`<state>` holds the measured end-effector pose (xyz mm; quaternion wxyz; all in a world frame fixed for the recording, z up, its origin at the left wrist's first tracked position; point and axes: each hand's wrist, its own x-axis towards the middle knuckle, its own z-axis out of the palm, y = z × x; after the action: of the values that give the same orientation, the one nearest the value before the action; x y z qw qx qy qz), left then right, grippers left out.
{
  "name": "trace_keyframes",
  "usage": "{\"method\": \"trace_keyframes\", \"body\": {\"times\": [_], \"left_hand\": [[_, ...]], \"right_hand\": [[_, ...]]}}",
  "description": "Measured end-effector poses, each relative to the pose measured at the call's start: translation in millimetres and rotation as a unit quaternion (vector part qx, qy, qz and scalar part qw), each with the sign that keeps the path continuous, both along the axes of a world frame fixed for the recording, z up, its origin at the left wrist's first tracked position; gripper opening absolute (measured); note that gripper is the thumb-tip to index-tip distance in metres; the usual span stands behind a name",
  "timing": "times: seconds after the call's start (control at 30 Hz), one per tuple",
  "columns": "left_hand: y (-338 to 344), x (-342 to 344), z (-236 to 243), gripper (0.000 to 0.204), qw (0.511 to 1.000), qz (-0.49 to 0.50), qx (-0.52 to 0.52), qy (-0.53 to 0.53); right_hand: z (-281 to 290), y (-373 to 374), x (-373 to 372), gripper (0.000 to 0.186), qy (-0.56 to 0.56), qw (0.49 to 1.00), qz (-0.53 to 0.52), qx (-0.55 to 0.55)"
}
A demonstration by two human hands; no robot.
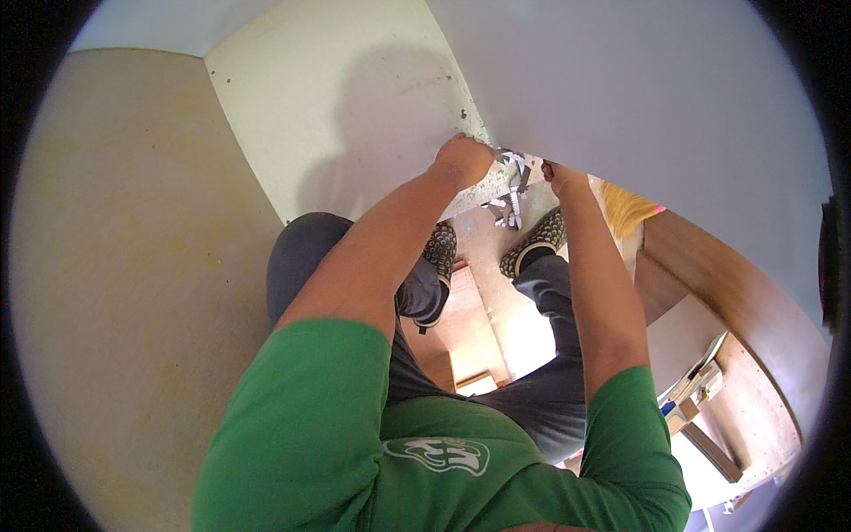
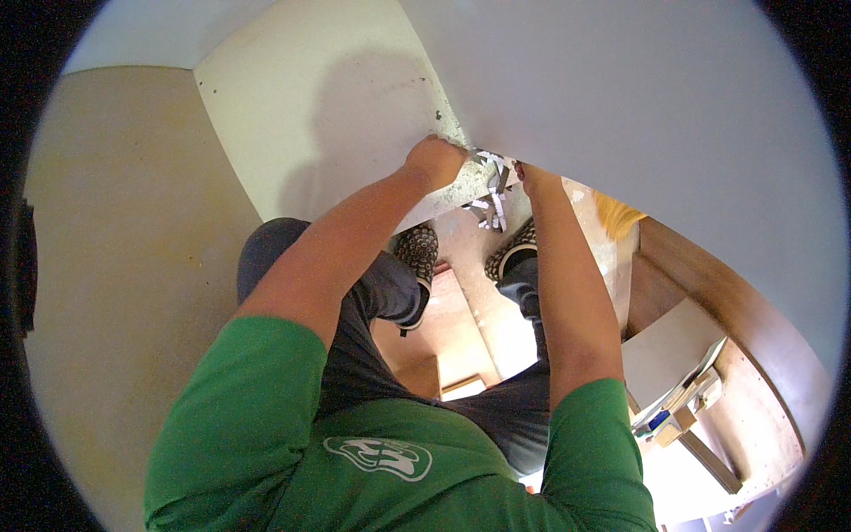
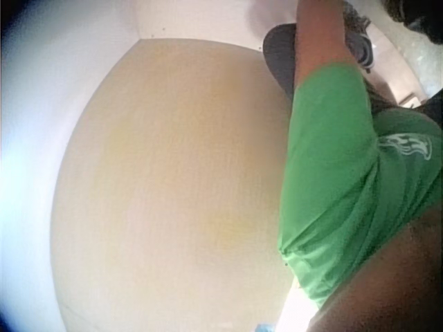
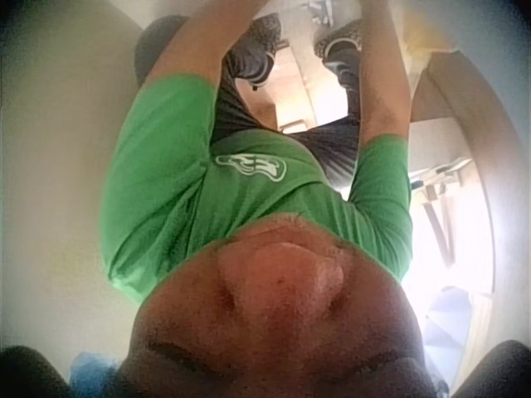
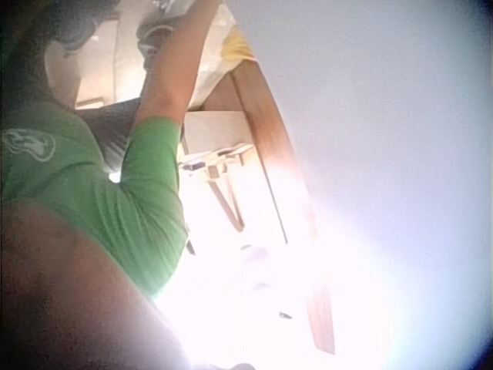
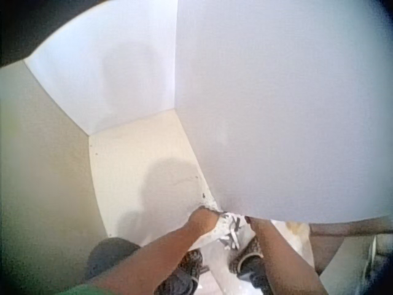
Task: The person uses a ruler and a knife to measure and clear debris from pre-drilled holes in a cabinet panel, then fits and secures a metal hinge into the prepared slots while sitting on the floor.
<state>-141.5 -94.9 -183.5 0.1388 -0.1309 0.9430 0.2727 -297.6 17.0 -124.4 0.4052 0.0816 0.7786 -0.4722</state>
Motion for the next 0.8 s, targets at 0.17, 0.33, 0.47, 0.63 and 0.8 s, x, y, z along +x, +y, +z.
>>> {"method": "trace_keyframes", "body": {"times": [0.17,0.33,0.47,0.63,0.8], "left_hand": [[-6.0,12.7,-9.2,0.023,0.999,-0.024,-0.044,-0.015],[-6.5,15.6,-4.6,0.023,0.996,-0.031,-0.07,-0.041],[-2.3,6.5,-6.3,0.021,0.997,-0.009,-0.072,-0.019],[-2.5,7.4,-16.0,0.02,0.998,-0.015,-0.058,0.004],[0.4,2.8,-17.2,0.02,0.998,-0.024,-0.06,0.023]], "right_hand": [[7.5,-0.7,12.6,0.015,-0.017,1.0,-0.017,0.005],[6.5,-1.2,18.0,0.014,0.039,0.999,-0.025,-0.003],[-1.8,3.3,8.3,0.014,0.061,0.997,-0.038,-0.012],[1.3,-3.0,11.9,0.015,0.059,0.997,-0.043,-0.024],[-17.0,2.1,11.4,0.017,-0.009,1.0,-0.006,0.021]]}}
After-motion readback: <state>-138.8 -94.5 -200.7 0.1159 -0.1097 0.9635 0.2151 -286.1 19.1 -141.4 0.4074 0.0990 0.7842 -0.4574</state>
